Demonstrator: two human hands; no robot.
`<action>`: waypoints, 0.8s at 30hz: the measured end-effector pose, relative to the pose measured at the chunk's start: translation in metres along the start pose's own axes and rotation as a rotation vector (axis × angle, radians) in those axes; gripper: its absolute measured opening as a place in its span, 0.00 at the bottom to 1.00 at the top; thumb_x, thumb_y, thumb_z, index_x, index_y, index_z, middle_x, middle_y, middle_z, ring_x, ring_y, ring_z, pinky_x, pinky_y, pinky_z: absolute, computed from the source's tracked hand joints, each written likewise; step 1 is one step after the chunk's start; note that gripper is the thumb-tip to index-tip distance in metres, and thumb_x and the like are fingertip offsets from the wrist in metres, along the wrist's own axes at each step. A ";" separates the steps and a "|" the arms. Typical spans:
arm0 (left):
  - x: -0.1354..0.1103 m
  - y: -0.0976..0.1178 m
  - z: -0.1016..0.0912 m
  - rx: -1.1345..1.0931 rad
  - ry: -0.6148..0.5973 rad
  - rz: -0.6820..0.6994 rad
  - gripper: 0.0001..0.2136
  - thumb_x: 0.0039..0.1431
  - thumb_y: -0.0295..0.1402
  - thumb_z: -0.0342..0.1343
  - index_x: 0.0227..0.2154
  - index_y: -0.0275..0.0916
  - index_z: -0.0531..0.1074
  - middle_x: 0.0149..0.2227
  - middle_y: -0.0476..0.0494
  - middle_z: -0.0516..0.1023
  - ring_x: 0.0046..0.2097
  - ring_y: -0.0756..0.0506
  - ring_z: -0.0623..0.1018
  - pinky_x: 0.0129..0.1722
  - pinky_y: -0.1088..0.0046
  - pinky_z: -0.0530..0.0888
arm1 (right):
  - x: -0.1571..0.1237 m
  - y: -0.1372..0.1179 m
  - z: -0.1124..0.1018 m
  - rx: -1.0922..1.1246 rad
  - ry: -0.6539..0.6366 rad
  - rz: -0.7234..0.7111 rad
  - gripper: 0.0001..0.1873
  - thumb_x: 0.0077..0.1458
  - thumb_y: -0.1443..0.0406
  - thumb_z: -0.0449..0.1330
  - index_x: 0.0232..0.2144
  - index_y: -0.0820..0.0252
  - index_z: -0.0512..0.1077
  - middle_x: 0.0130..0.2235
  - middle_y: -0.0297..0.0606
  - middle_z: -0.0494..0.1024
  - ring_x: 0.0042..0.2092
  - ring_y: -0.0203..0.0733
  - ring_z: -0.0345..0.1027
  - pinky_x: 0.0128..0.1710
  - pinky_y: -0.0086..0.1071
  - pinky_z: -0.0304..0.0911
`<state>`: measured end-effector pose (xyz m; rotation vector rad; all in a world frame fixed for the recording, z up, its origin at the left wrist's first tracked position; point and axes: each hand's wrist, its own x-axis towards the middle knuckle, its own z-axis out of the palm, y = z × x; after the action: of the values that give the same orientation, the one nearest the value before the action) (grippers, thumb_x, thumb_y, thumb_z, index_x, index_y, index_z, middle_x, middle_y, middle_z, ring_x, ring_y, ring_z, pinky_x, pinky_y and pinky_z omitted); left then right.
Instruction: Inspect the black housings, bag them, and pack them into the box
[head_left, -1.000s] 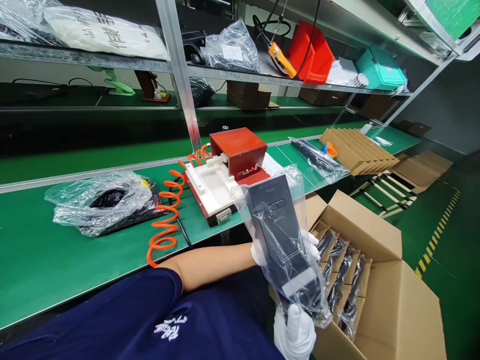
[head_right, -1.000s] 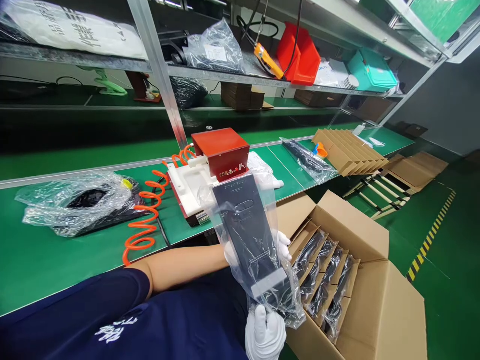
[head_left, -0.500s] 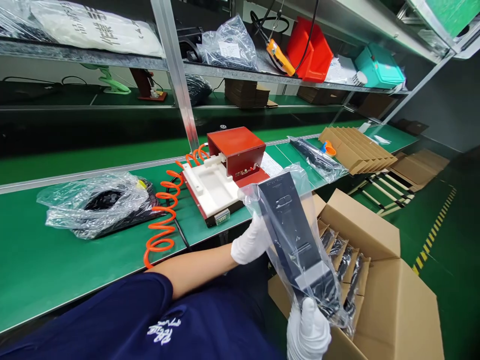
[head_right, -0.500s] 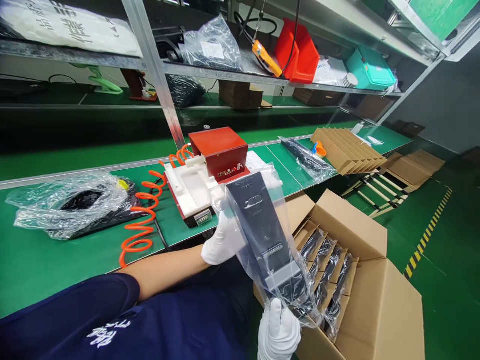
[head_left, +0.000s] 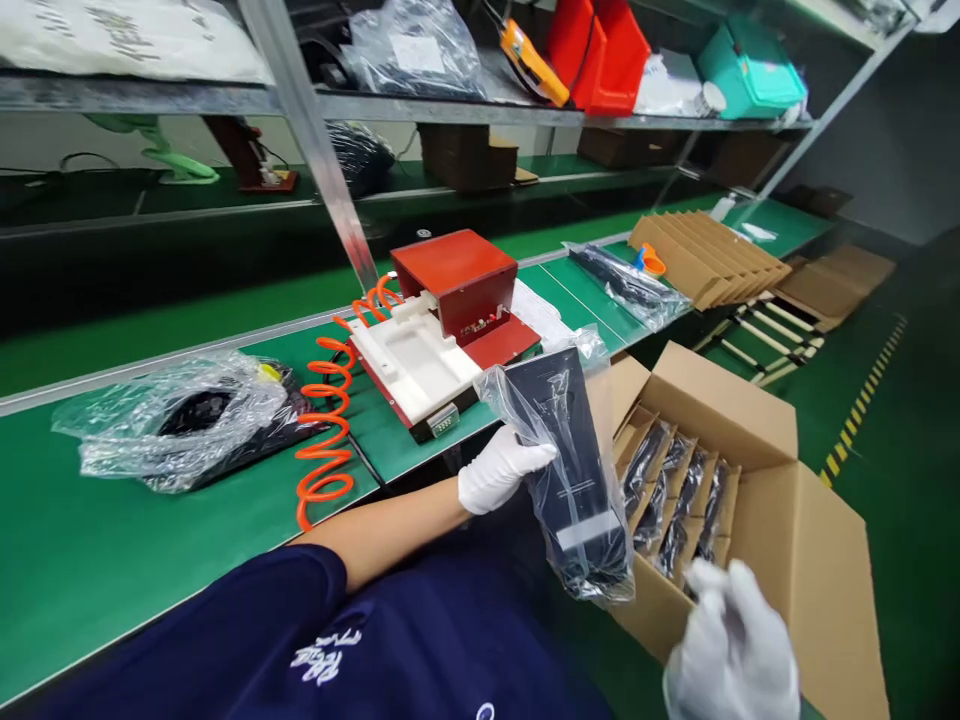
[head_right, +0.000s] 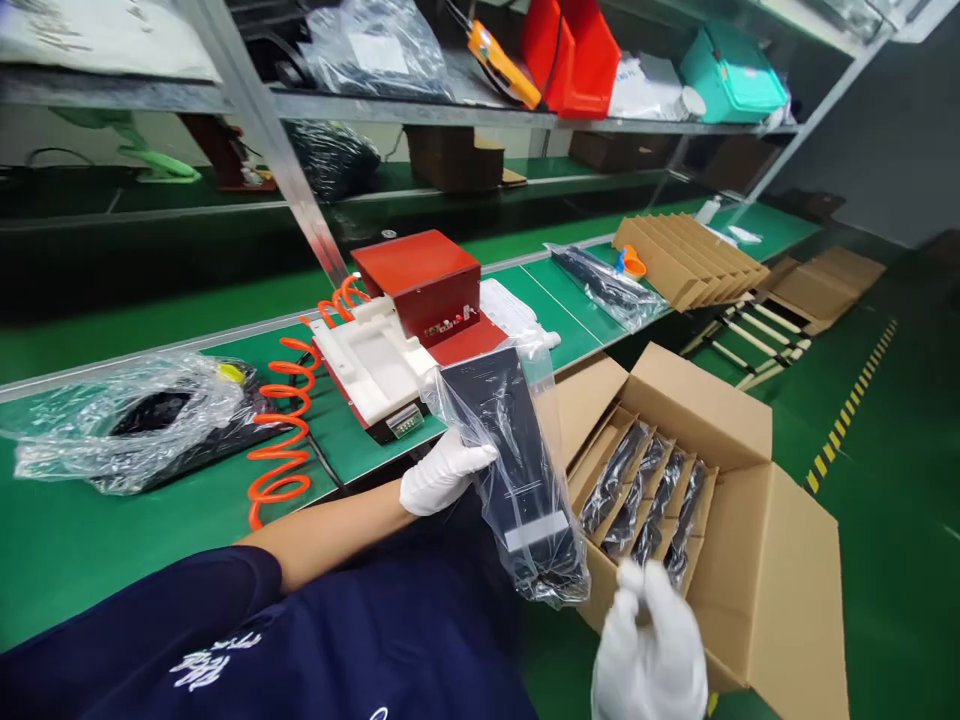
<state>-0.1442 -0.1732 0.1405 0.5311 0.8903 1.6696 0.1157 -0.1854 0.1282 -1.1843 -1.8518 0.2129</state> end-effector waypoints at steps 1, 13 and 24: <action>-0.004 -0.004 0.001 0.029 -0.014 -0.022 0.25 0.38 0.41 0.76 0.40 0.36 0.80 0.42 0.41 0.83 0.47 0.39 0.80 0.58 0.57 0.70 | 0.011 -0.010 0.005 -0.017 0.032 0.027 0.31 0.63 0.54 0.56 0.64 0.61 0.62 0.53 0.49 0.74 0.50 0.46 0.73 0.53 0.46 0.70; -0.038 -0.024 0.005 0.188 -0.148 -0.127 0.30 0.47 0.43 0.72 0.53 0.37 0.78 0.53 0.35 0.80 0.58 0.34 0.76 0.64 0.54 0.66 | 0.076 -0.082 0.080 0.215 -0.406 0.192 0.40 0.65 0.45 0.49 0.70 0.62 0.53 0.65 0.45 0.64 0.66 0.46 0.60 0.69 0.44 0.58; -0.025 -0.015 -0.001 -0.005 -0.138 -0.215 0.25 0.39 0.38 0.76 0.41 0.35 0.80 0.41 0.41 0.83 0.43 0.42 0.80 0.54 0.61 0.73 | 0.072 -0.050 0.067 0.478 -0.484 0.198 0.37 0.67 0.48 0.49 0.70 0.58 0.52 0.69 0.44 0.57 0.69 0.42 0.56 0.70 0.43 0.56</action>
<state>-0.1284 -0.1959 0.1303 0.5214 0.8120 1.4227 0.0233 -0.1342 0.1599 -1.0276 -1.9247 1.0709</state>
